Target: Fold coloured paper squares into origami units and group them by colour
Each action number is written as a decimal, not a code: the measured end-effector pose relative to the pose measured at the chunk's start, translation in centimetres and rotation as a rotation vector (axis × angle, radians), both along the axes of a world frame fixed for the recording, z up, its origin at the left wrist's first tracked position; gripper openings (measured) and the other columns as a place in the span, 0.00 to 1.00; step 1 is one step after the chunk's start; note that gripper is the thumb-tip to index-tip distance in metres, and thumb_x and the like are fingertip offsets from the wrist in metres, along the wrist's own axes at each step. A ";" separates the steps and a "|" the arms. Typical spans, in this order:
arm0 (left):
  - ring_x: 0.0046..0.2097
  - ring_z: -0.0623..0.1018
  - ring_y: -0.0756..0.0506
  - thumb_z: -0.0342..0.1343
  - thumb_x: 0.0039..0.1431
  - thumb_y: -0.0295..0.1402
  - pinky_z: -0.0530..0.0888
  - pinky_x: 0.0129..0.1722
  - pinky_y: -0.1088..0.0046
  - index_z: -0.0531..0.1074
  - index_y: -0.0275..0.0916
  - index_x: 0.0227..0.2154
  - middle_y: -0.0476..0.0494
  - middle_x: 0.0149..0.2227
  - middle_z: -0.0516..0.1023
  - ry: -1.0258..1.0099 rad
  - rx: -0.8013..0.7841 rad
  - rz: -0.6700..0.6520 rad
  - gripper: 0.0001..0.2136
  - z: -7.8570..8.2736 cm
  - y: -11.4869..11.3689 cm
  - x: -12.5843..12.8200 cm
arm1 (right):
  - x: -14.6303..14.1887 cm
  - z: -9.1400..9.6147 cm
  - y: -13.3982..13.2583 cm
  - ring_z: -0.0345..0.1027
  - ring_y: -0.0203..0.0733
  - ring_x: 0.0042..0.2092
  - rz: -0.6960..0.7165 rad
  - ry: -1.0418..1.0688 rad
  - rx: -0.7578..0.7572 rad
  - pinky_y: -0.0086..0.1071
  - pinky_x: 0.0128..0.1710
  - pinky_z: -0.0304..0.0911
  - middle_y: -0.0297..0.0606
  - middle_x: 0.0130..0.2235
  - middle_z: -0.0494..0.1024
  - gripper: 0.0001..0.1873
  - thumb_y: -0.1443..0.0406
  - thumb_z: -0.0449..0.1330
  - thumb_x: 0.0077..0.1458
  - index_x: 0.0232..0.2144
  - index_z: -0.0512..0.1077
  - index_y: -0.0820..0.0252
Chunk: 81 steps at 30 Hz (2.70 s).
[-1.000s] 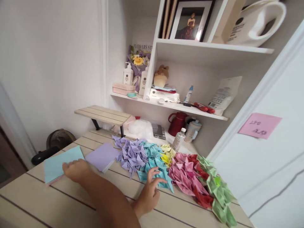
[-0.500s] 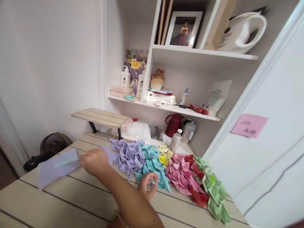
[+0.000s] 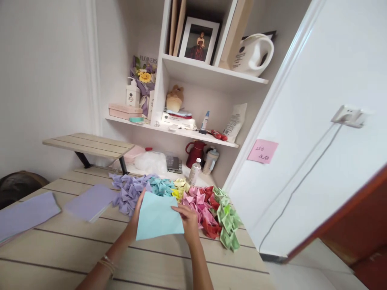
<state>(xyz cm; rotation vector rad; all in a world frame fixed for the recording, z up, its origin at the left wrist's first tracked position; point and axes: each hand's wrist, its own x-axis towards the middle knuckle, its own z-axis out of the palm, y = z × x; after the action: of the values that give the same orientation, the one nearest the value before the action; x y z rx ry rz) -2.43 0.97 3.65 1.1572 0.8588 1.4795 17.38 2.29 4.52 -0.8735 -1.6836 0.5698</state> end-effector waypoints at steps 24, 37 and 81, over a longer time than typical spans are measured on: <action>0.28 0.77 0.46 0.62 0.40 0.34 0.75 0.29 0.70 0.65 0.38 0.31 0.48 0.25 0.79 0.021 0.005 0.113 0.15 -0.8 1.4 -0.2 | -0.6 -2.9 -0.1 0.61 0.34 0.22 -0.071 0.363 -0.250 0.26 0.22 0.61 0.30 0.19 0.68 0.11 0.60 0.63 0.43 0.26 0.71 0.62; 0.19 0.69 0.52 0.64 0.35 0.35 0.65 0.19 0.79 0.73 0.33 0.35 0.56 0.13 0.68 0.056 -0.107 0.220 0.20 -0.8 1.0 0.8 | -1.5 -2.3 -1.2 0.69 0.42 0.34 0.018 0.028 -0.071 0.31 0.32 0.66 0.41 0.37 0.76 0.20 0.61 0.62 0.45 0.42 0.72 0.58; 0.44 0.76 0.39 0.60 0.43 0.37 0.68 0.48 0.60 0.75 0.40 0.37 0.41 0.41 0.79 0.245 0.031 -0.034 0.16 -1.9 1.0 0.8 | -0.7 -2.0 -0.9 0.64 0.37 0.27 0.094 0.050 -0.205 0.28 0.26 0.62 0.37 0.34 0.74 0.28 0.68 0.62 0.40 0.47 0.67 0.56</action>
<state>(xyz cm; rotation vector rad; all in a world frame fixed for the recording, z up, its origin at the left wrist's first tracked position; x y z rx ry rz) -1.67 1.95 1.75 1.3888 0.9798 1.3453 16.63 1.44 2.49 -0.9211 -1.6468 0.8336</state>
